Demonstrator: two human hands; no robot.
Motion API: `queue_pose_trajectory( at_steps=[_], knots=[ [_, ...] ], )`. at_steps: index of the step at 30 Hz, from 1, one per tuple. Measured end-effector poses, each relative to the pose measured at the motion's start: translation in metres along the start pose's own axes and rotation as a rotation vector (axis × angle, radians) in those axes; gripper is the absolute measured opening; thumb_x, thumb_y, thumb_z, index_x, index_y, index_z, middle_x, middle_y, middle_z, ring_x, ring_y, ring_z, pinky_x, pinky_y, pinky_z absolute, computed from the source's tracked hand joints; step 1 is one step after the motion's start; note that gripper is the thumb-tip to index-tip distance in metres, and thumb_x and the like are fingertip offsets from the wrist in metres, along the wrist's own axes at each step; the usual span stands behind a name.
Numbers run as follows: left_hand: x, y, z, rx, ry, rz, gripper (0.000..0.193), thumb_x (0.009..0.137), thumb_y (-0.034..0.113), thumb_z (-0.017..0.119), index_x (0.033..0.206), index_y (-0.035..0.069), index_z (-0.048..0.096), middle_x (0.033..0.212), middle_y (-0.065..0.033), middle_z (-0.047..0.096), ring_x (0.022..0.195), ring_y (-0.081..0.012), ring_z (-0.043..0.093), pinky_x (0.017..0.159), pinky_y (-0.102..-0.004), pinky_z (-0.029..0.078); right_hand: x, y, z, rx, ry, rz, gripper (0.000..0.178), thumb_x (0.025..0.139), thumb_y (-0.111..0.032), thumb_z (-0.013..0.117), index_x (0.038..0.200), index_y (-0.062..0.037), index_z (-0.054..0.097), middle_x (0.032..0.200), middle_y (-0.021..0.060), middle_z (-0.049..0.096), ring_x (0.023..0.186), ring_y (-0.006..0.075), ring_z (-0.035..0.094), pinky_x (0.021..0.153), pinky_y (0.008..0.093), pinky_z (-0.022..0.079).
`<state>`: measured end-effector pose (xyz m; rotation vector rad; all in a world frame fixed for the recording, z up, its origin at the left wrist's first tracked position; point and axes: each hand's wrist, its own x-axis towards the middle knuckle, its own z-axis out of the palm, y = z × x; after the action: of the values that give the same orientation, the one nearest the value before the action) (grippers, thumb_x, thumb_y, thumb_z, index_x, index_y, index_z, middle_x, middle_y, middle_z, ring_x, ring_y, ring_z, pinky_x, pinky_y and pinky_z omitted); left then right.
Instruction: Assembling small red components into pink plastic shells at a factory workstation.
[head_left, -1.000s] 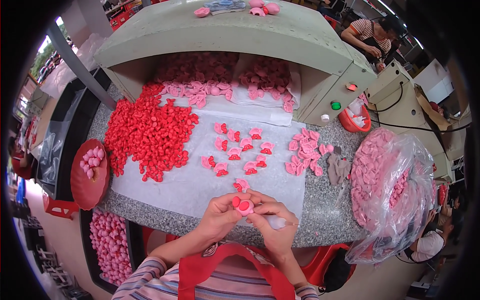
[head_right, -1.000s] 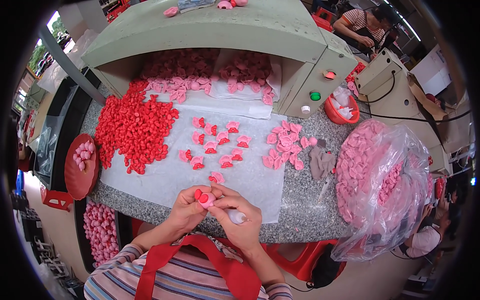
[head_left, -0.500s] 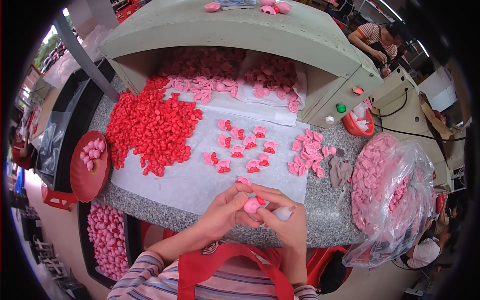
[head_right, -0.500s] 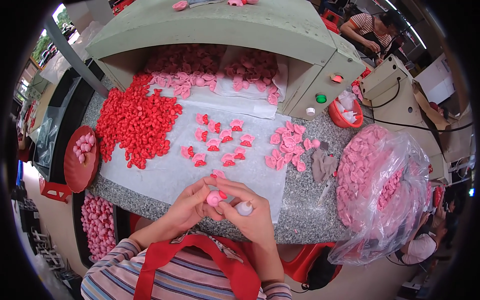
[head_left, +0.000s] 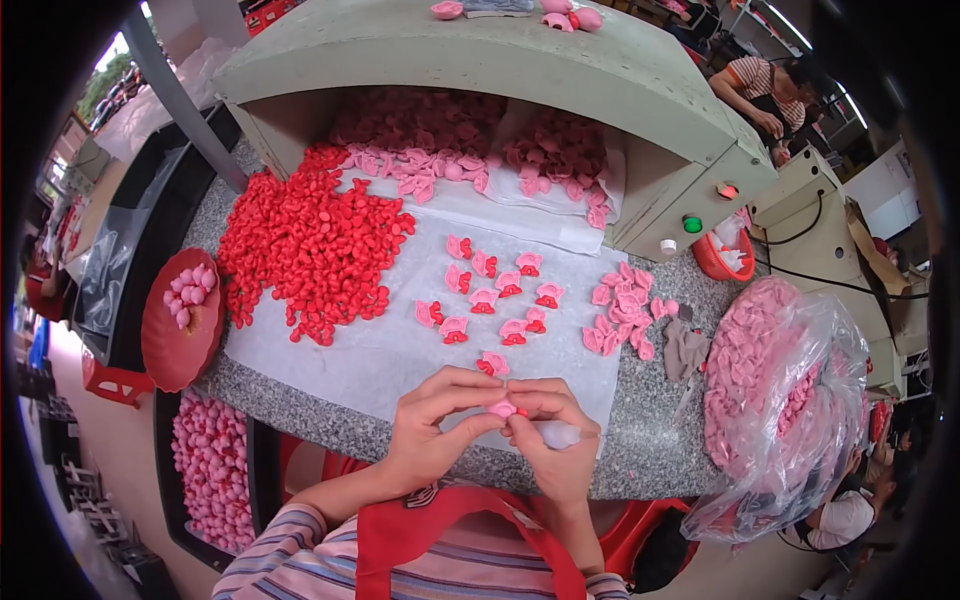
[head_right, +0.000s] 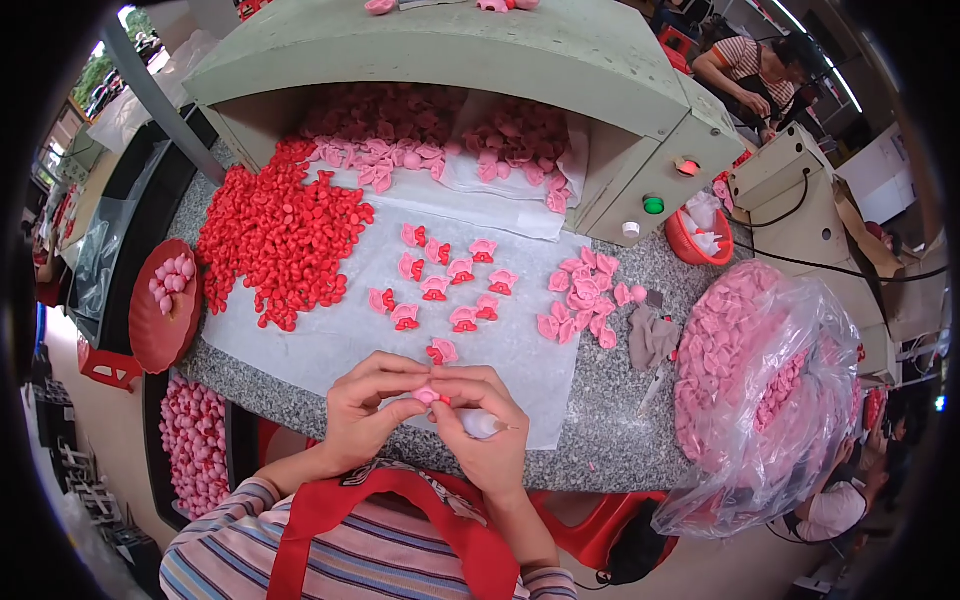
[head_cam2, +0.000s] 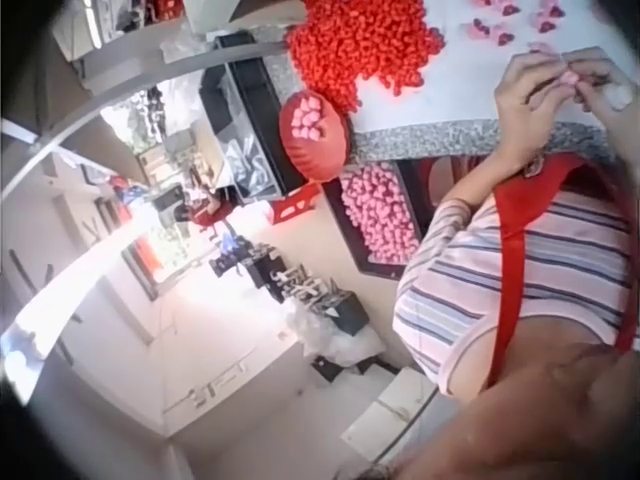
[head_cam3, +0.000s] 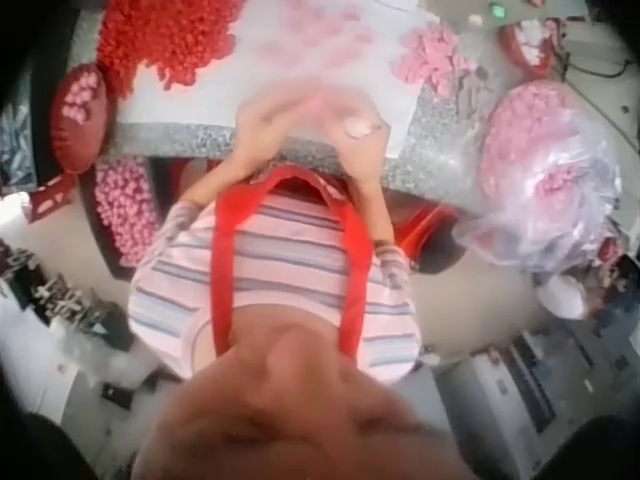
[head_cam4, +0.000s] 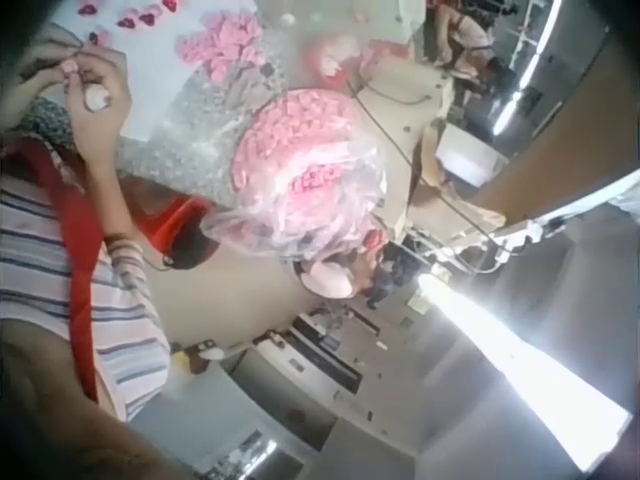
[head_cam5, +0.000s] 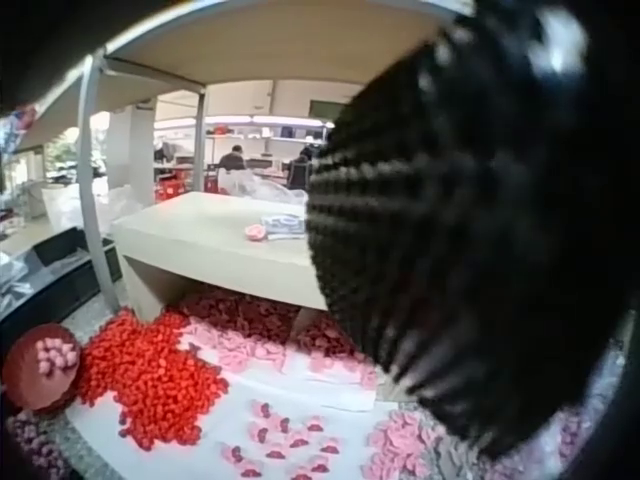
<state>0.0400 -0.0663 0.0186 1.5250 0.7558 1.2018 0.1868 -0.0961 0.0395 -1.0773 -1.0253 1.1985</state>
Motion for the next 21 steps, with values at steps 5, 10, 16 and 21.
queue_pose_trajectory(
  at_steps=[5,10,16,21],
  knots=[
    [-0.003,0.003,0.001,-0.127,0.051,-0.099,0.025,0.073,-0.010,0.061,0.098,-0.003,0.061,0.101,-0.0142,0.054,0.089,-0.0194,0.058,0.076,-0.0271,0.052,0.000,0.001,0.000,-0.014,-0.031,-0.004,0.019,0.074,0.012,0.056,0.091,0.0043,0.060,0.101,0.0124,0.054,0.076,0.0142,0.059,0.065,0.0230,0.050],
    [-0.005,0.004,0.001,-0.067,0.043,-0.090,0.024,0.073,-0.010,0.062,0.095,-0.002,0.063,0.099,-0.0128,0.054,0.086,-0.0181,0.059,0.073,-0.0254,0.052,-0.002,0.005,-0.001,-0.016,-0.036,-0.045,0.017,0.074,0.012,0.057,0.087,0.0031,0.062,0.100,0.0134,0.054,0.076,0.0151,0.059,0.065,0.0235,0.050],
    [-0.004,0.004,0.002,-0.035,0.041,-0.092,0.025,0.072,-0.009,0.064,0.095,0.000,0.064,0.096,-0.0115,0.056,0.085,-0.0175,0.059,0.072,-0.0249,0.052,-0.001,0.009,-0.005,0.010,-0.052,0.005,0.015,0.073,0.012,0.057,0.084,0.0030,0.062,0.099,0.0137,0.054,0.076,0.0150,0.059,0.063,0.0232,0.051],
    [0.004,0.006,0.015,-0.143,0.010,-0.146,0.031,0.070,-0.010,0.064,0.099,-0.002,0.061,0.103,-0.0115,0.051,0.093,-0.0193,0.057,0.080,-0.0289,0.052,0.000,0.020,-0.015,0.142,0.023,0.016,0.014,0.073,0.009,0.060,0.084,0.0014,0.063,0.097,0.0130,0.056,0.074,0.0142,0.057,0.060,0.0219,0.049]
  ],
)
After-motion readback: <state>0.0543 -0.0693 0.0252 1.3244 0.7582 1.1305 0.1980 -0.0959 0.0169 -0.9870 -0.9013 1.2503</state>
